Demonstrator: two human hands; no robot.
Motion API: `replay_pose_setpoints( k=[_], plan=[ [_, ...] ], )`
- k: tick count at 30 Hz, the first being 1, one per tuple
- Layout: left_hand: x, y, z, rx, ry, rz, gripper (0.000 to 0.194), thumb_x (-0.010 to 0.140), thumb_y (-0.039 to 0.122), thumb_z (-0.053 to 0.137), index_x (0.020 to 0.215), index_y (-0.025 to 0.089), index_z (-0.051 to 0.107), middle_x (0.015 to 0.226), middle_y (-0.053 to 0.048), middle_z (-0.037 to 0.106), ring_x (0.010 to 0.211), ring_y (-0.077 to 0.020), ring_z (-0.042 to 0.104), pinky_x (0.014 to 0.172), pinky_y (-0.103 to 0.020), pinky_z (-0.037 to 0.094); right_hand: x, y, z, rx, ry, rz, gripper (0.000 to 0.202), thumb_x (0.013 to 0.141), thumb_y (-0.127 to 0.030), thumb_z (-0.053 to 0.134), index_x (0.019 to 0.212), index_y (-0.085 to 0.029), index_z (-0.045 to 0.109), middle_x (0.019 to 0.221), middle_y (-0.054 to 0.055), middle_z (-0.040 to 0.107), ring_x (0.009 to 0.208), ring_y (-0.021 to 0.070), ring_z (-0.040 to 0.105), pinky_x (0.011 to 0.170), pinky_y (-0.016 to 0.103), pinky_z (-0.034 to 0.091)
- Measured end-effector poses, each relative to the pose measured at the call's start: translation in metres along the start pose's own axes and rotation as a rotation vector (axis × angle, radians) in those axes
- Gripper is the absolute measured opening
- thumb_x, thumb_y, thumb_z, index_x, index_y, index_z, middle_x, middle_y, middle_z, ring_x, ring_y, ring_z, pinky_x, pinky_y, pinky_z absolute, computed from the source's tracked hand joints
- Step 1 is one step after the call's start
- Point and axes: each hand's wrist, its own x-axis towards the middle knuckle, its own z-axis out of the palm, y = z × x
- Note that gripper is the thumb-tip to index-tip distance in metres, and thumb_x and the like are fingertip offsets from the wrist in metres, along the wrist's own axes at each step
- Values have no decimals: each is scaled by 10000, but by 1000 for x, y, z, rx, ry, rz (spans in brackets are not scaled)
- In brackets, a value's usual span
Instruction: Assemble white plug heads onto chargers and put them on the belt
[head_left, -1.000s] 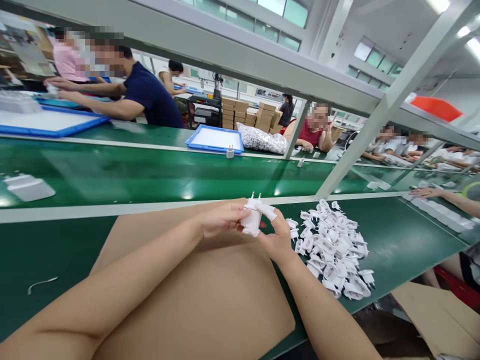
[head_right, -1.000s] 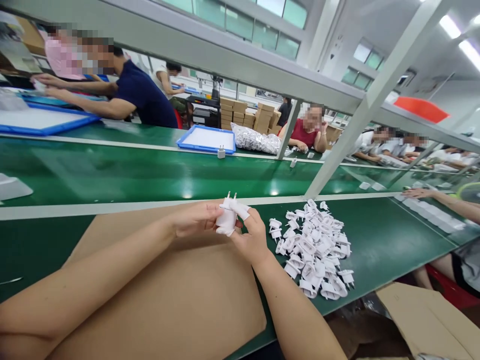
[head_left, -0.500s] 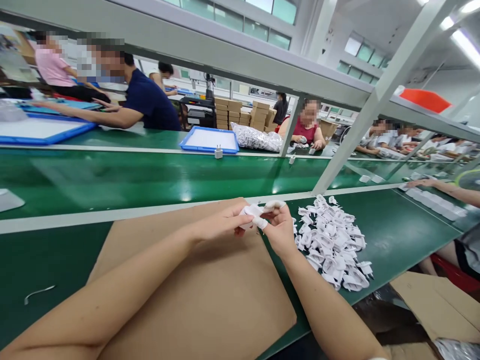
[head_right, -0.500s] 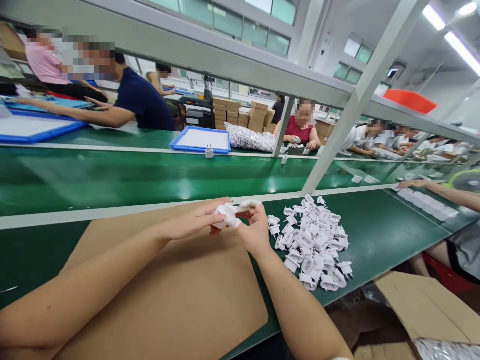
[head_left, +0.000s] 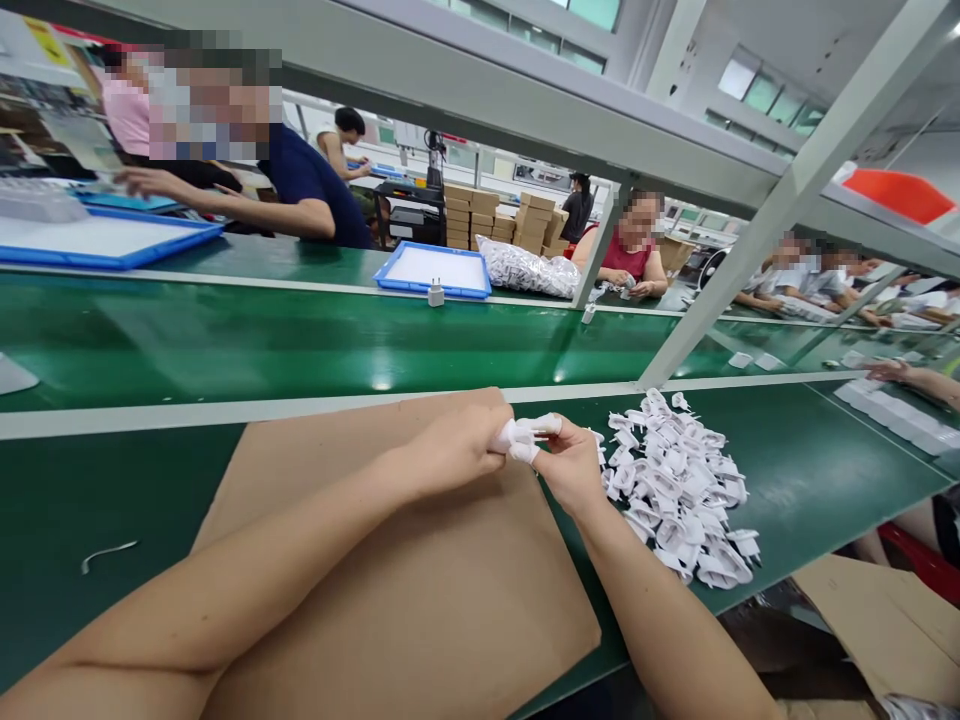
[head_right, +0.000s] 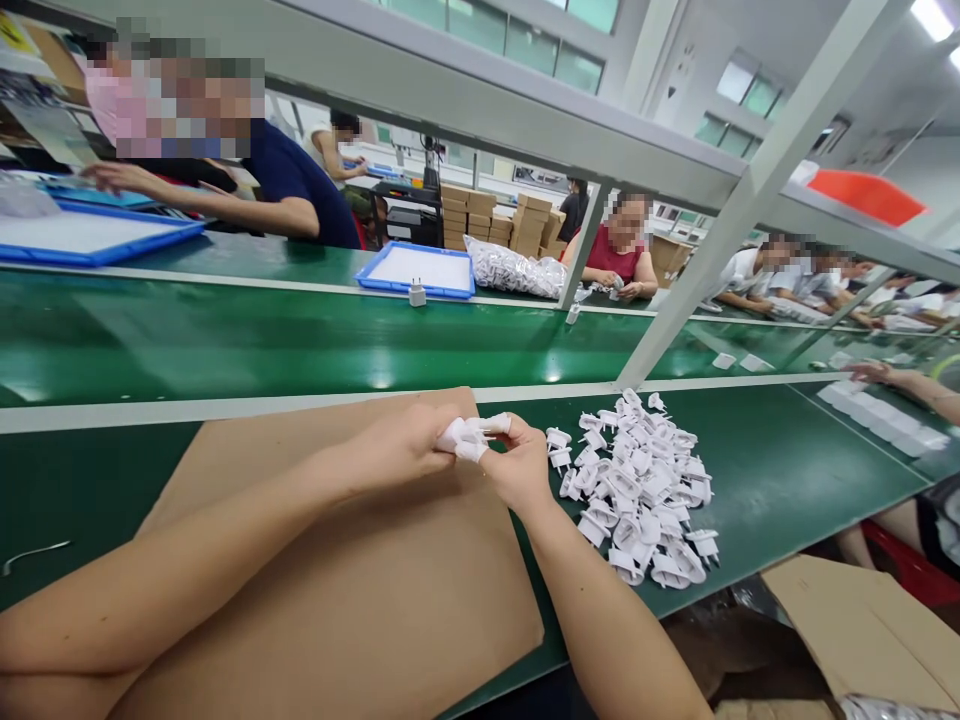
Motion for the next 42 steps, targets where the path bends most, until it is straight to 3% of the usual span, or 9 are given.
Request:
replay_pose_setpoints(
  k=[9, 11, 16, 21, 25, 28, 34, 38, 42],
  plan=[
    [-7, 12, -7, 165, -14, -25, 81, 837, 186, 606, 913, 208, 589, 844, -68, 664, 747, -257, 586, 638, -333, 277, -14, 0, 6, -76, 65, -24, 211, 661, -318, 895, 854, -250, 842, 900, 46, 801, 849, 255, 746, 851, 439, 625],
    [-7, 11, -6, 109, 15, -9, 249, 831, 179, 607, 1076, 209, 641, 884, -74, 688, 788, -275, 621, 668, -332, 331, -15, 2, 7, -72, 75, -27, 218, 670, -316, 892, 869, -243, 836, 892, 44, 798, 851, 256, 745, 848, 436, 630],
    [2, -4, 11, -221, 107, 34, 736, 768, 204, 671, 1490, 242, 536, 1182, -104, 710, 1038, -306, 666, 882, -356, 480, -9, 11, 9, -69, 91, -49, 246, 686, -373, 891, 859, -226, 796, 907, 48, 793, 878, 259, 747, 892, 447, 632],
    [14, -12, 29, -654, 92, 30, 874, 811, 246, 702, 1619, 223, 369, 1467, -126, 592, 1223, -270, 615, 1007, -343, 491, -10, 17, 14, -119, 154, -106, 424, 816, -319, 784, 1234, -257, 747, 1223, 74, 764, 1080, 256, 732, 1020, 448, 598],
    [18, -14, 29, -907, 9, -31, 947, 795, 275, 765, 1625, 251, 309, 1295, -98, 665, 974, -191, 649, 827, -303, 507, -10, 21, 15, -46, 189, -91, 640, 829, -356, 790, 1430, -226, 615, 1342, 126, 710, 1125, 260, 716, 1026, 454, 601],
    [22, -21, 27, -1052, 53, -97, 893, 795, 332, 812, 1559, 239, 360, 1118, -56, 687, 780, -136, 606, 719, -287, 474, -6, 25, 13, -41, 195, -63, 718, 821, -413, 788, 1471, -212, 556, 1444, 174, 624, 1138, 262, 699, 959, 440, 627],
    [42, -74, 32, -1008, 338, -244, 555, 805, 393, 828, 1221, 191, 521, 1143, -100, 714, 1043, -218, 676, 902, -348, 502, -11, 12, 15, -49, 201, -9, 560, 834, -462, 762, 1334, -244, 641, 1367, 163, 624, 1050, 260, 694, 624, 310, 607],
    [50, -129, 20, -592, 706, -496, 369, 817, 233, 779, 1114, 177, 567, 1132, -111, 725, 1053, -235, 669, 970, -374, 496, -32, -23, 15, 59, 82, -114, 264, 932, -467, 713, 1109, -277, 757, 1097, 94, 724, 943, 236, 706, 666, 325, 597],
    [43, -175, 4, -367, 888, -623, 318, 775, 156, 780, 1041, 165, 606, 1171, -125, 695, 1097, -253, 636, 1006, -366, 469, -49, -53, 9, 154, -69, -199, 262, 1003, -468, 648, 845, -316, 792, 766, 43, 679, 763, 225, 677, 775, 421, 610]
  ],
)
